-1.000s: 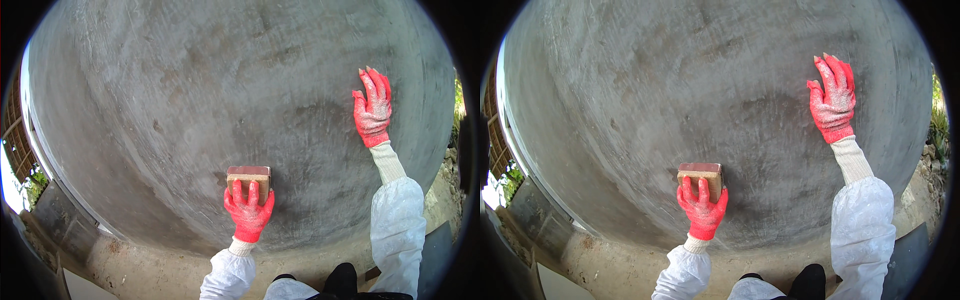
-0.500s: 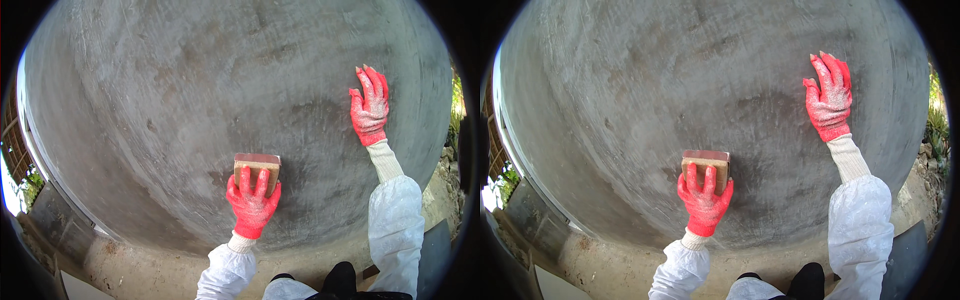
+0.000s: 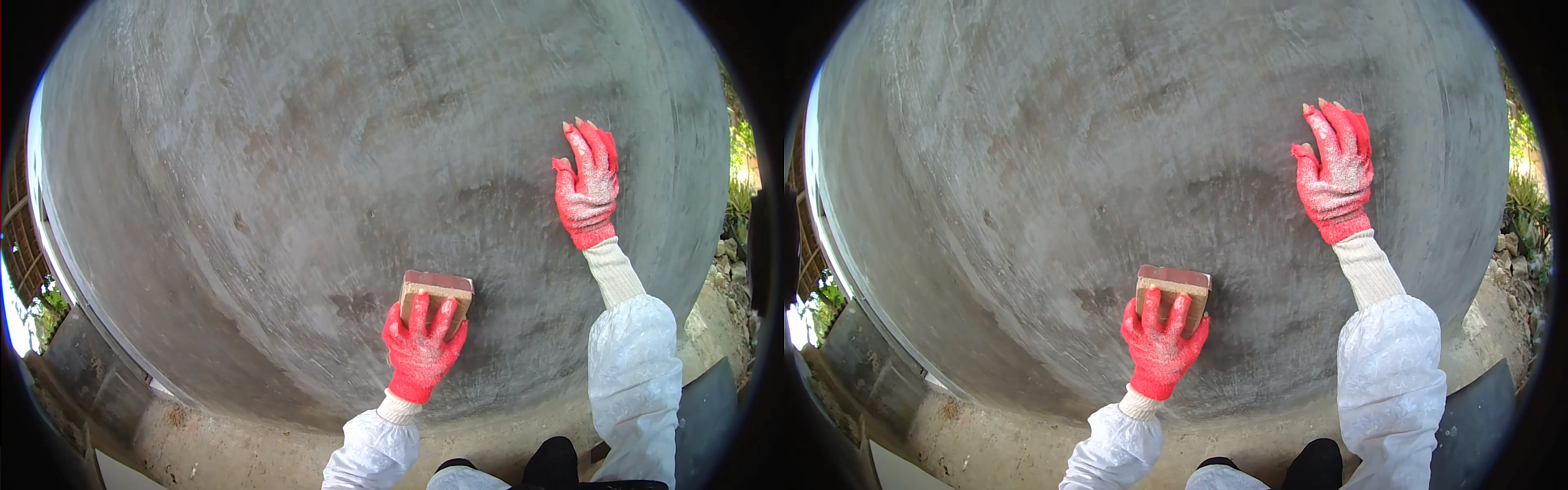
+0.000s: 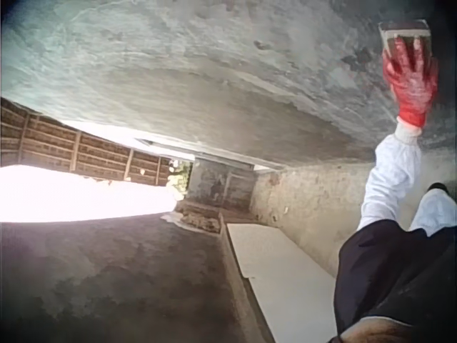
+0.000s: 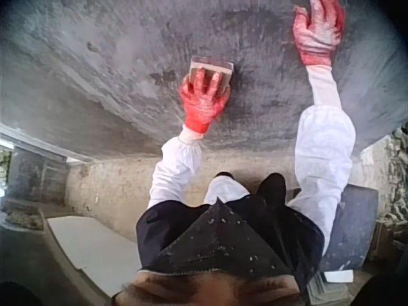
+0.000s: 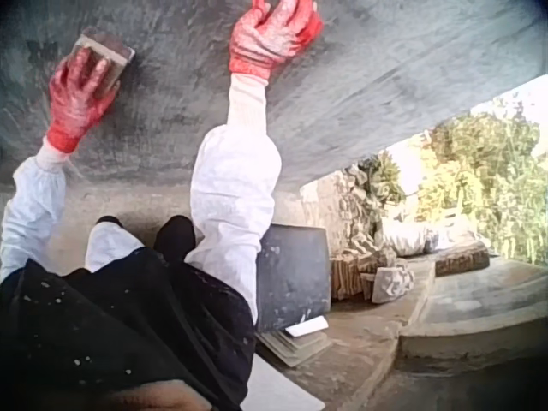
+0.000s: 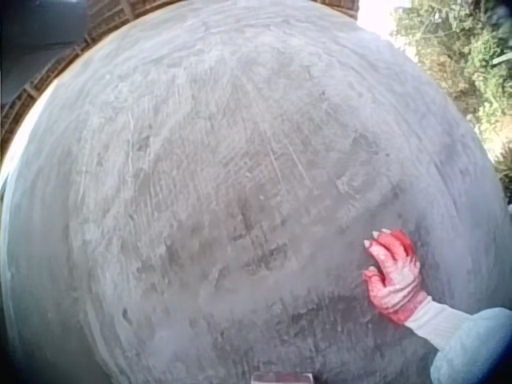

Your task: The person sands a concrete wall using a sanding block.

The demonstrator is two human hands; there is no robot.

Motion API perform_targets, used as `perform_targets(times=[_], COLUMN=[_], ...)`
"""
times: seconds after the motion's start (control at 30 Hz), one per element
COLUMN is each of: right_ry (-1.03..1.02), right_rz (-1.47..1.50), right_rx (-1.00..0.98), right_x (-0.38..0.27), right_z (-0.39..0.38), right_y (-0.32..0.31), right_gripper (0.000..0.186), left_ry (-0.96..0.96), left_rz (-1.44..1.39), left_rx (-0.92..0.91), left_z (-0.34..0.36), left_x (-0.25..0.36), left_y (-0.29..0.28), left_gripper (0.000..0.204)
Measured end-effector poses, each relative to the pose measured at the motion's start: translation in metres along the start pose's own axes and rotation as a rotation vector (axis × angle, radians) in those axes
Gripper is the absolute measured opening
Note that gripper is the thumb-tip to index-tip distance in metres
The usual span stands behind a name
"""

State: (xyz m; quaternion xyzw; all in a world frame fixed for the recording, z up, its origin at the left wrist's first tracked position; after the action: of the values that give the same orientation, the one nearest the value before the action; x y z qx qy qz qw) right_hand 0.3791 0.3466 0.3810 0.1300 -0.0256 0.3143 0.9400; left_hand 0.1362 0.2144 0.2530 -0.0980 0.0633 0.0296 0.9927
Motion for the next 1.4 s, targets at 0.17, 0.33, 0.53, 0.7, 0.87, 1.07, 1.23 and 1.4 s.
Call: perform_targets(times=[0.17, 0.33, 0.53, 0.7, 0.87, 1.07, 1.23, 1.4], right_ry=[0.002, 0.014, -0.008, 0.086, 0.067, 0.206, 0.315, 0.042], right_rz=[-0.011, -0.009, 0.006, 0.347, 0.313, 0.034, 0.080, 0.293], right_rx=[-0.010, -0.009, -0.028, -0.187, -0.348, -0.267, -0.178, -0.349], right_x=[0.001, 0.007, -0.006, -0.098, -0.181, -0.194, -0.125, -0.176], right_z=[-0.001, 0.002, 0.000, -0.057, -0.088, -0.077, 0.058, -0.057], right_y=[-0.001, -0.005, -0.008, -0.032, -0.003, 0.027, 0.013, 0.003], right_gripper=[0.055, 0.055, 0.057, 0.094, 0.079, 0.080, 0.100, 0.089], left_ry=[-0.215, -0.285, -0.109, -0.344, -0.256, -0.285, -0.244, -0.094], left_rz=[0.016, 0.045, -0.088, -0.023, -0.152, -0.446, -0.371, 0.082], left_rx=[0.229, 0.277, 0.003, 0.227, 0.101, -0.246, 0.243, 0.340], left_z=[0.144, 0.108, 0.005, 0.130, 0.073, 0.079, 0.152, 0.145], left_x=[-0.045, -0.024, 0.040, -0.008, 0.010, 0.006, -0.074, -0.095], left_y=[-0.040, -0.029, 0.022, -0.027, -0.016, -0.013, -0.057, -0.029], left_gripper=[0.075, 0.084, 0.082, 0.075, 0.063, 0.046, 0.047, 0.052])
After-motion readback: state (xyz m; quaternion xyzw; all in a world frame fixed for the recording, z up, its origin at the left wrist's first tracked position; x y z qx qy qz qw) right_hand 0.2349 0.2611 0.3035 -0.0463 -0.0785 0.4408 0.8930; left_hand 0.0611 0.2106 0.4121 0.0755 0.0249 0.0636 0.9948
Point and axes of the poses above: each hand's wrist, its own z-axis towards the middle knuckle, its own y-axis out of the palm, x = y × z, the point moved 10 cm from there along z, towards the middle knuckle, and after that the axes turned 7 degrees about -y, right-handed, at the moved point
